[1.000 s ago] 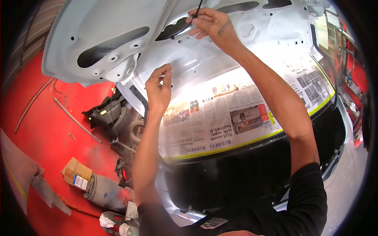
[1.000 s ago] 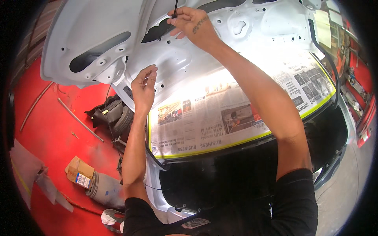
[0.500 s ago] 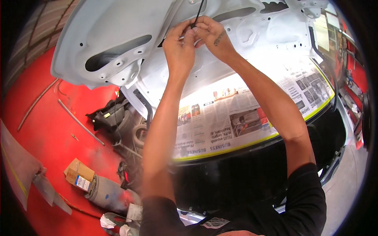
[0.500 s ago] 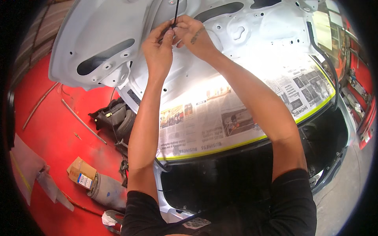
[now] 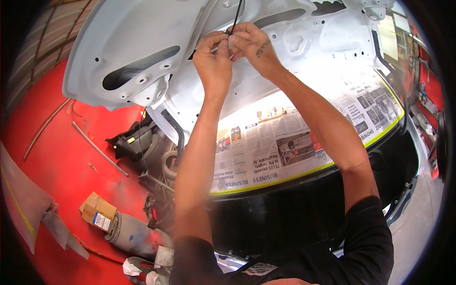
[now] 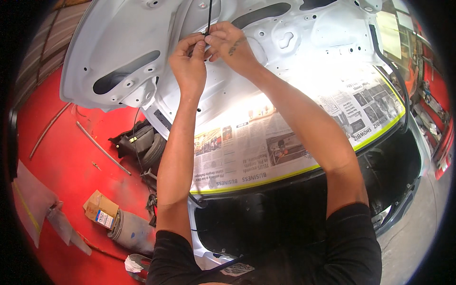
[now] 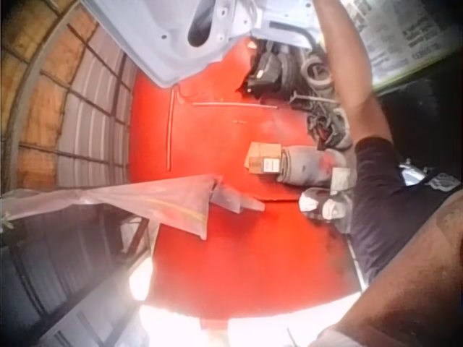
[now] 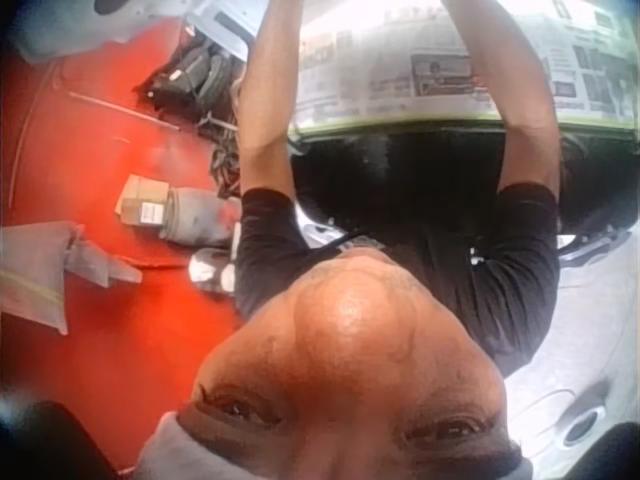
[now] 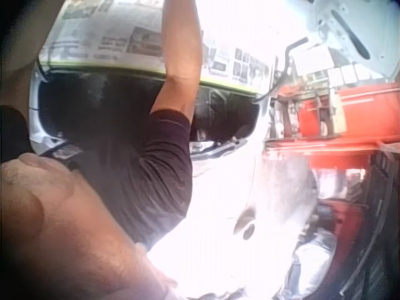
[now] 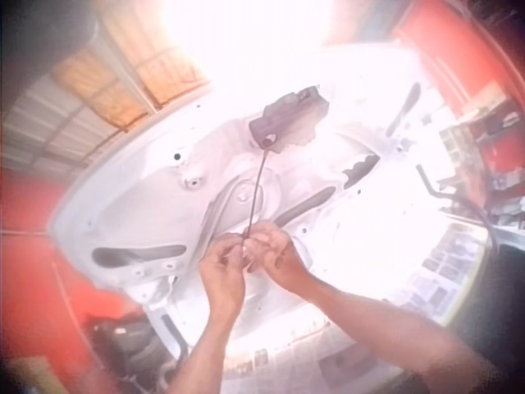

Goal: The person attaches a cable to the inside of a car trunk lid by hand, walks across the garage to pick up a detached car door panel, and touches the surface of the door panel with both hands.

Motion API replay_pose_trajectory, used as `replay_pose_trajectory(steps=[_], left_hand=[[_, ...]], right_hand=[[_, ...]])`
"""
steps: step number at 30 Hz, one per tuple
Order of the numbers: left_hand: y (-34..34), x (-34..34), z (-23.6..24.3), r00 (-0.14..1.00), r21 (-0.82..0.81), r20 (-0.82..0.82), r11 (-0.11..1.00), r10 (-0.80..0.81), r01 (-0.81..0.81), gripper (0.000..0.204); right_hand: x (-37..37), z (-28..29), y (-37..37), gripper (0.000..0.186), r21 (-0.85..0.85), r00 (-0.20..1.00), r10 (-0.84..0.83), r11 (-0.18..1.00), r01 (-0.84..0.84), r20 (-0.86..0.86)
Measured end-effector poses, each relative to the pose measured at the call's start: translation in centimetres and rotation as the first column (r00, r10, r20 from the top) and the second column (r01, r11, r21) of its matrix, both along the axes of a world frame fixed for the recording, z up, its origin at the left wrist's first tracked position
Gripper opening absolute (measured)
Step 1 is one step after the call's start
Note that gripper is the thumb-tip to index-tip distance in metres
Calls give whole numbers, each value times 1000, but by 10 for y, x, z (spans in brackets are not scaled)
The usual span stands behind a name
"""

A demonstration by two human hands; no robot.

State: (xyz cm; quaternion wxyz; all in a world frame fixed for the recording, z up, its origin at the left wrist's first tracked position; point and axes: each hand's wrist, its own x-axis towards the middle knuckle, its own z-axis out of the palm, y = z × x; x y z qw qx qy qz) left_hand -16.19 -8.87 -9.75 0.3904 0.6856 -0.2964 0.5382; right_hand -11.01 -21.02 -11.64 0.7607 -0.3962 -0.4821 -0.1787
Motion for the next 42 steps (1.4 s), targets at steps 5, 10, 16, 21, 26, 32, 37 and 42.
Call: replay_pose_trajectory(steps=[5,10,16,21,26,32,37,42], left_hand=[[-6,-6,-2,1000,-29,-16,1000,-14,13,12],[0,-4,1,1000,-56,-21,998,-3,2,11],[-1,-1,-2,999,-107,-23,993,-46,44,13],[-1,6,-3,998,-71,63,997,-6,10,14],[-4,1,-6,998,-68,64,998,7,-3,15],[-7,4,-7,996,-56,87,998,35,-30,14],[-1,8,-6,986,-8,141,996,92,-91,15],[-2,-12,-7,979,90,109,979,170,-180,26]], right_hand=[[10,-4,-6,29,-1,976,207,978,-208,-69],[9,-5,-5,29,-13,975,213,977,-214,-67],[13,-6,0,27,10,954,288,958,-288,-83],[17,-8,2,24,30,930,354,935,-353,-94],[14,-11,1,28,14,936,340,940,-340,-96],[14,-13,-1,34,55,951,304,952,-302,-57],[12,-12,0,33,51,963,266,963,-263,-49],[6,-6,-4,33,-22,978,210,977,-210,-18]])
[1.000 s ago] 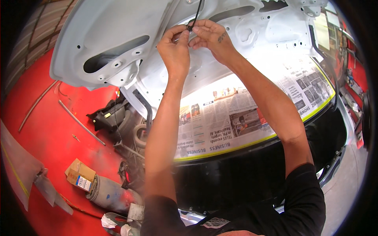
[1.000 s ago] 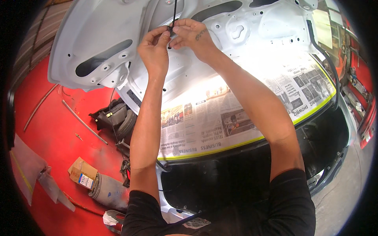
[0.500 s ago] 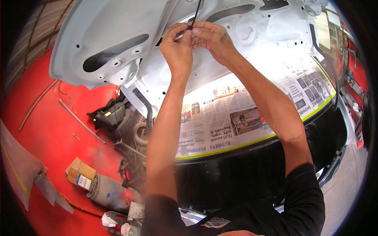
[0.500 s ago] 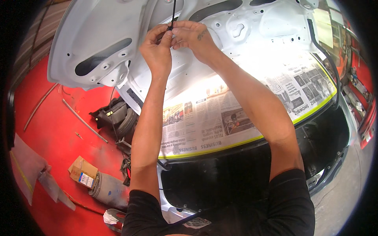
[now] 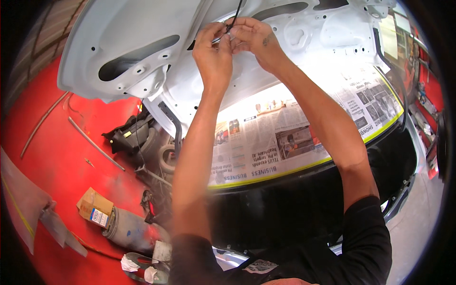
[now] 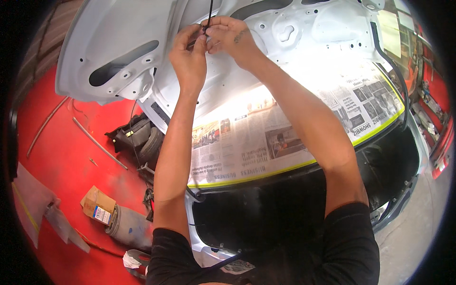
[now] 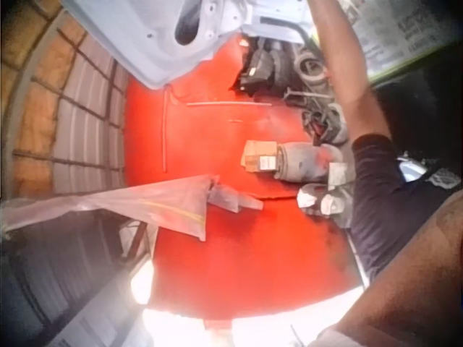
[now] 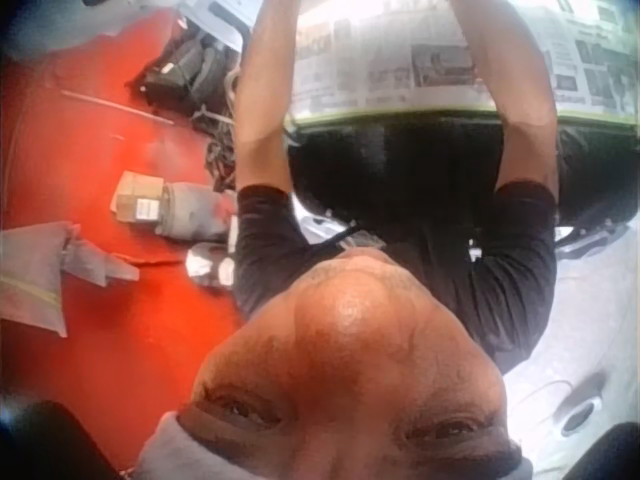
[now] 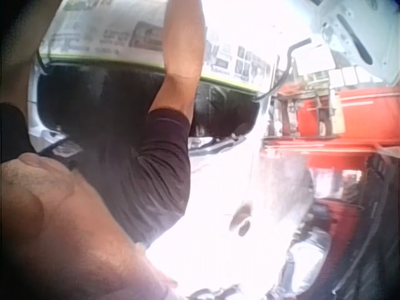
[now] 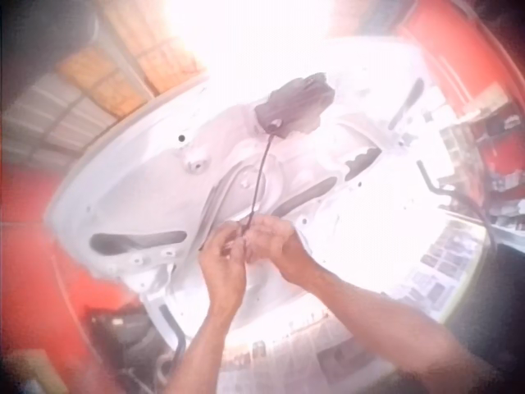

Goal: The person attaches a cable to the inside of a car trunk lid by hand, walks across the garage to pick up a detached car door panel, and touches the surface of the door panel with both hands.

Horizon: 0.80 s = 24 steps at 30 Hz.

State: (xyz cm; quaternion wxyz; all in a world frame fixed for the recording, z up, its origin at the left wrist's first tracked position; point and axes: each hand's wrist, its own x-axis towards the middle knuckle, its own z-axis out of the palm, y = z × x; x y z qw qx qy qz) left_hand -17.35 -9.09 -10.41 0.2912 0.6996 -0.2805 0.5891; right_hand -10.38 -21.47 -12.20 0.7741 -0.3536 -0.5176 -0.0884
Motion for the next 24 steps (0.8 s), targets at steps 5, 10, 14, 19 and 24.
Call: replay_pose_trajectory(steps=[5,10,14,19,24], left_hand=[[16,-58,-33,992,-37,-122,999,-1,-3,36],[40,-135,-76,944,-2,-330,1000,-18,18,31],[63,-186,-107,857,118,-515,992,17,52,24],[102,-225,-153,771,160,-636,973,-27,166,19],[131,-266,-207,669,88,-743,988,-19,126,18]], right_hand=[[-1,3,-2,43,5,988,-120,993,122,-97],[-22,-35,-14,51,-106,949,-280,958,267,-143],[-49,-121,-27,44,-268,947,-292,931,249,-133],[-114,-191,-24,31,-554,846,-410,815,172,-341],[-160,-247,-19,21,-664,935,-181,744,-73,-305]])
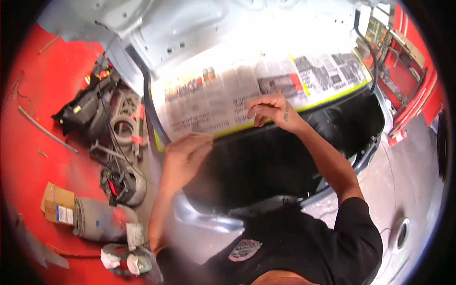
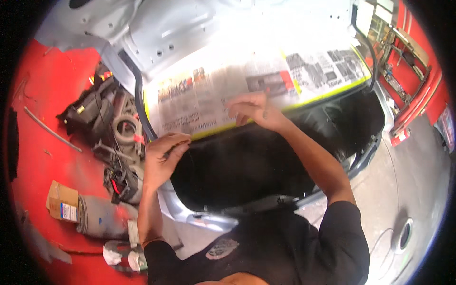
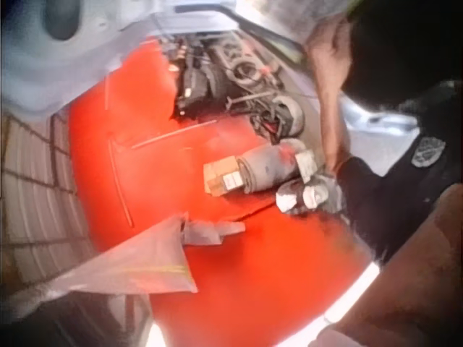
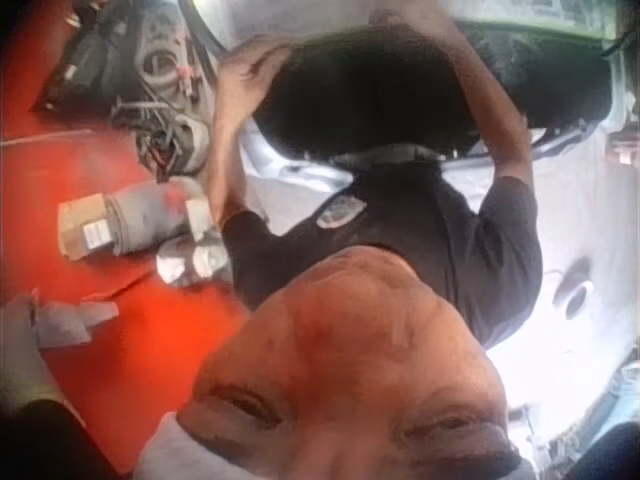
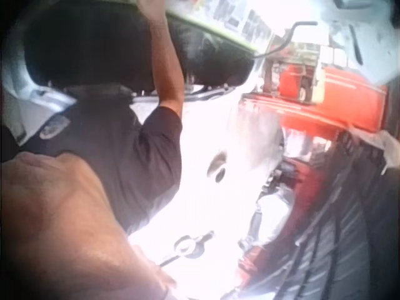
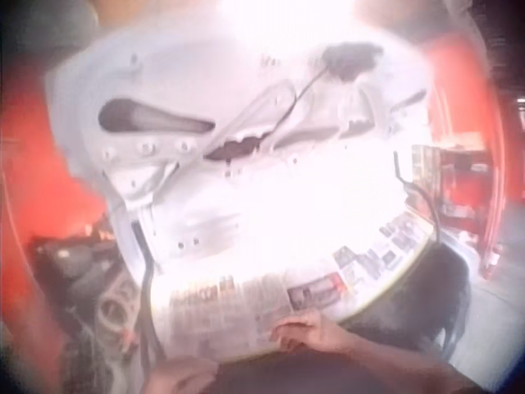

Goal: The person attaches a cable to the inside of a car trunk lid by hand, walks across the garage to pick up a detached car door panel, and touches the surface of the door panel with both hands.

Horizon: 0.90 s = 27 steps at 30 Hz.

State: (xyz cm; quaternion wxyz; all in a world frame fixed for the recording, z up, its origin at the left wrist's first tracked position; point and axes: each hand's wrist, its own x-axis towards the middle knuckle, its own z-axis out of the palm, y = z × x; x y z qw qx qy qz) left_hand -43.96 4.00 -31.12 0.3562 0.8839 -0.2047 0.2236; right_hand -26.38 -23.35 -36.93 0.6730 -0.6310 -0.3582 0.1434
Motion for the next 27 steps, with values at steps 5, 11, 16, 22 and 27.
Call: replay_pose_trajectory(steps=[5,11,16,22,27], left_hand=[[22,-85,-68,937,-465,-69,820,343,-334,13],[40,-231,-213,363,-831,-188,49,912,-553,22],[-110,-418,-464,94,-588,-699,-495,708,-640,8],[-502,-510,-622,266,-287,-958,-405,109,-868,28],[-551,-456,-568,-190,185,-982,-203,8,-962,29]], right_hand=[[-33,-23,14,21,-224,947,307,920,-320,-93],[-46,-116,7,26,-159,789,531,789,-594,-309],[-129,-251,-4,29,-208,455,743,408,-889,-490],[-273,-409,-75,37,-543,-125,982,-182,-820,-141],[-254,-536,-138,36,-650,-281,902,-432,-625,-329]])
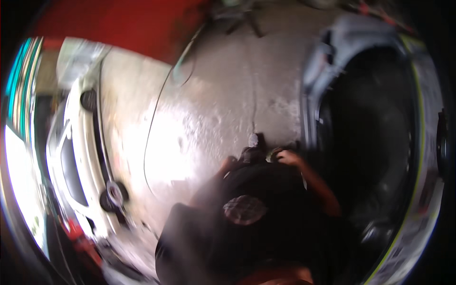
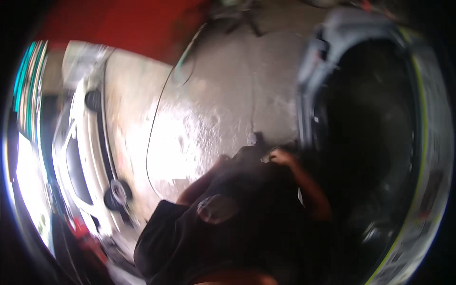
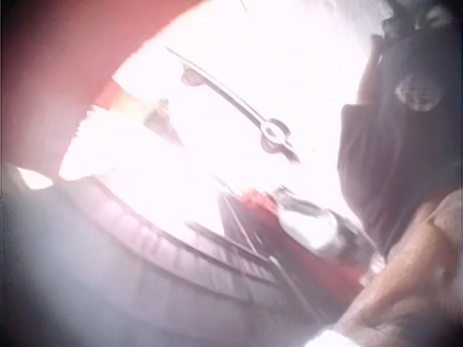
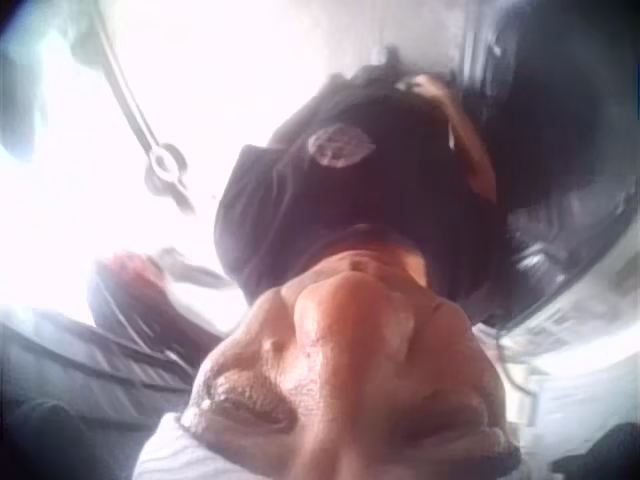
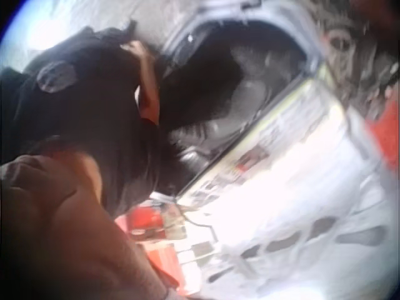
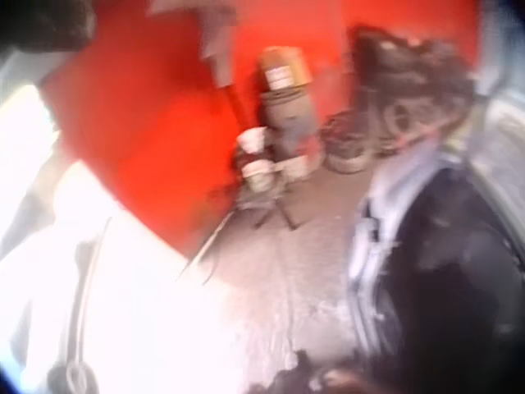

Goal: The person attaches a cable to the inside of a car trunk lid by hand, walks across the garage to pick up a detached car door panel, and touches the surface of the door panel with both hands.

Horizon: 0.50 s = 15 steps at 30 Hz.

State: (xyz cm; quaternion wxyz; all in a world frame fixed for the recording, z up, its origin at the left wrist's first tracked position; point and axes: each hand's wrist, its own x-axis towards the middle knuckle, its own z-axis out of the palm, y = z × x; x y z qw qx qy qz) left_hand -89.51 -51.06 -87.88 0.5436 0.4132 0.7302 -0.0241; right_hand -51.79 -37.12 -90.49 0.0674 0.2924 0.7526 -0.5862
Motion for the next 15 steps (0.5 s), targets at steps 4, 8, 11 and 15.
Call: replay_pose_trajectory(steps=[4,8,11,15], left_hand=[[10,-34,9,992,227,51,966,118,-127,31],[22,-71,30,879,435,277,765,389,-475,31],[3,-116,79,931,552,260,752,255,-360,30],[-62,-194,71,932,557,268,750,245,-357,30]], right_hand=[[-8,-16,25,35,-96,950,-40,993,73,309],[-10,-35,68,40,-167,740,-208,902,398,640],[-39,-44,84,37,26,700,-456,846,532,550],[-175,-47,74,36,37,673,-634,737,674,380]])
